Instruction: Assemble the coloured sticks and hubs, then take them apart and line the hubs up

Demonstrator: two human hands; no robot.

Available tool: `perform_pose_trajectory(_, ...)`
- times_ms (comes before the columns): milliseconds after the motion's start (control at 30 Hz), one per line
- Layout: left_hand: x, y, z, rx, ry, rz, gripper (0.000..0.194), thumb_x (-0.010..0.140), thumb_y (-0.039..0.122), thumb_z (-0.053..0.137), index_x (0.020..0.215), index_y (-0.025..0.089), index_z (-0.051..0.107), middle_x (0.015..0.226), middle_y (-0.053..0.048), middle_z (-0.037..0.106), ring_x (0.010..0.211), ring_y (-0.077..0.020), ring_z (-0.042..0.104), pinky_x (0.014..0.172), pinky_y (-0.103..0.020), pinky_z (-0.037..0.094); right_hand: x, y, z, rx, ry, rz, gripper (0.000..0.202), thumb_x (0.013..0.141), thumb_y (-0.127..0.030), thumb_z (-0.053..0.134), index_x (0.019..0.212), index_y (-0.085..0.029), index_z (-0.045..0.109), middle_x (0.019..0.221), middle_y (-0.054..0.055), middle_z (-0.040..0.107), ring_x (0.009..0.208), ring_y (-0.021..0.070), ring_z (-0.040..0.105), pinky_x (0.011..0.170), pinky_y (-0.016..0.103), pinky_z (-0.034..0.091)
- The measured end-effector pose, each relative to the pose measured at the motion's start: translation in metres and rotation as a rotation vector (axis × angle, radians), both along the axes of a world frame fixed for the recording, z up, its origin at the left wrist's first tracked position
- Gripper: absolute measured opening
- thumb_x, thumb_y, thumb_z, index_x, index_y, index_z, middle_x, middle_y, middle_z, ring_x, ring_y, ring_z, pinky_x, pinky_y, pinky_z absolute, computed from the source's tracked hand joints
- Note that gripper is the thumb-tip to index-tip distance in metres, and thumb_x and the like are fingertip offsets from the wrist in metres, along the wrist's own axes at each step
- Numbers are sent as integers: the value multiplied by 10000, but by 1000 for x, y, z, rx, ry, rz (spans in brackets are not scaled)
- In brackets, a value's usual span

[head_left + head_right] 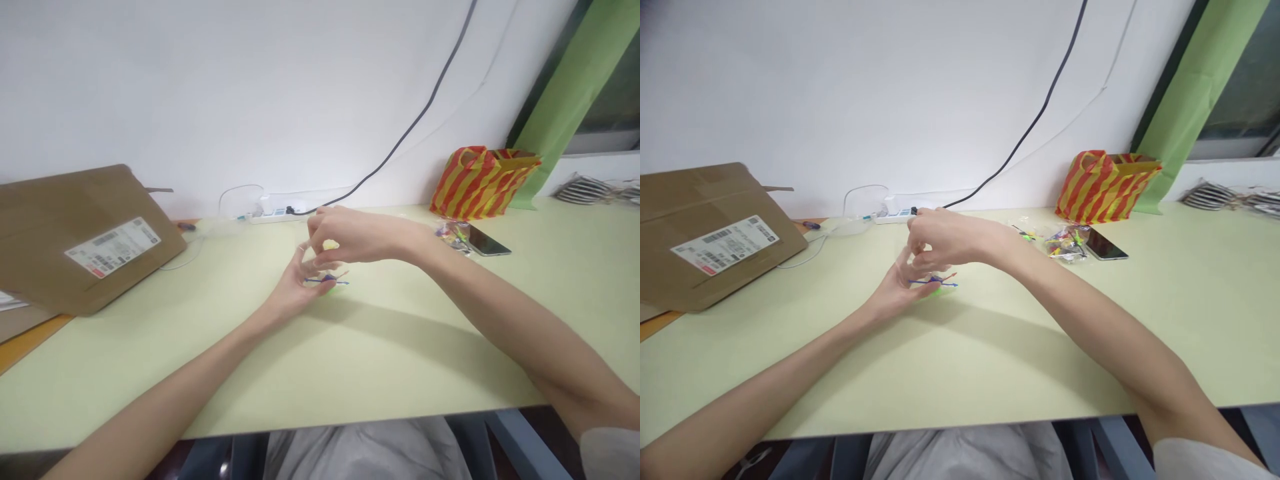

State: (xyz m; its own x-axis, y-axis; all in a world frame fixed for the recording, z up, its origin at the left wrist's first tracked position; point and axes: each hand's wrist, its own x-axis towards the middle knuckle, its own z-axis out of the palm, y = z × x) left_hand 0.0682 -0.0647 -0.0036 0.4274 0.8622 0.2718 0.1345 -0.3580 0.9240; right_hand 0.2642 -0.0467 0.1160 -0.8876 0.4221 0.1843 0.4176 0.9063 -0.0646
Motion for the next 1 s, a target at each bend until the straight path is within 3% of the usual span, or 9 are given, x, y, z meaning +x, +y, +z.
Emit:
perform_pose_trajectory(133,1,1,1,17,32,-45,341,916,432,745,1182,229,686,1229,-107,742,1158,-305,693,1023,-466,520,-5,-1,2,114,107,-21,212,966,-213,607,760,-178,644,1021,102,642,1016,249,502,868,366,361)
perform_pose_trajectory(233,2,1,2,49,28,-23,249,916,409,724,1054,201,736,1170,-104,747,1152,-296,685,994,-428,531,-6,6,1,261,254,-153,148,1024,-219,514,969,-182,647,1121,117,635,1055,257,514,903,375,352)
perform_pose_trajectory(333,3,1,3,71,33,55,201,883,355,719,991,186,737,1103,-98,753,1096,-277,694,941,-395,542,4,30,-9,310,332,-364,230,1044,-159,398,1115,-184,615,1122,121,654,1014,247,547,865,354,359)
perform_pose_trajectory(433,2,2,4,49,39,137,199,830,327,743,969,187,720,1092,-97,756,1062,-270,705,902,-379,553,18,64,-35,101,89,-433,173,978,-137,495,1006,-172,663,992,99,698,874,214,587,756,305,369)
perform_pose_trajectory(533,1,4,4,6,25,138,319,782,332,796,1052,199,690,1189,-103,738,1043,-277,720,887,-402,574,22,89,-69,-197,-114,-300,145,900,-157,644,1037,-164,693,997,73,721,850,173,616,720,250,390)
perform_pose_trajectory(667,0,5,0,-9,-3,71,400,794,323,808,1146,206,658,1218,-109,729,1073,-290,721,924,-453,578,20,97,-91,-225,-135,-225,192,885,-145,641,1072,-131,678,1002,88,717,828,151,603,704,233,396)
perform_pose_trajectory(800,0,5,-2,-13,1,32,407,808,355,808,1159,208,663,1254,-111,708,1123,-300,703,961,-472,568,32,90,-62,-256,-63,-284,162,898,-203,647,1035,-131,694,985,91,715,790,146,597,684,239,402)
perform_pose_trajectory(933,1,6,-5,4,-4,9,398,823,370,805,1164,209,680,1235,-115,714,1139,-295,699,1007,-475,551,48,68,-14,-174,249,-349,163,937,-255,615,985,-135,714,893,72,712,771,154,586,698,266,412)
perform_pose_trajectory(1000,0,6,-6,5,-15,14,433,821,373,809,1197,209,670,1216,-121,723,1124,-295,706,996,-474,556,49,50,5,-202,431,-272,210,964,-308,608,1020,-137,715,898,74,714,814,165,601,734,283,434)
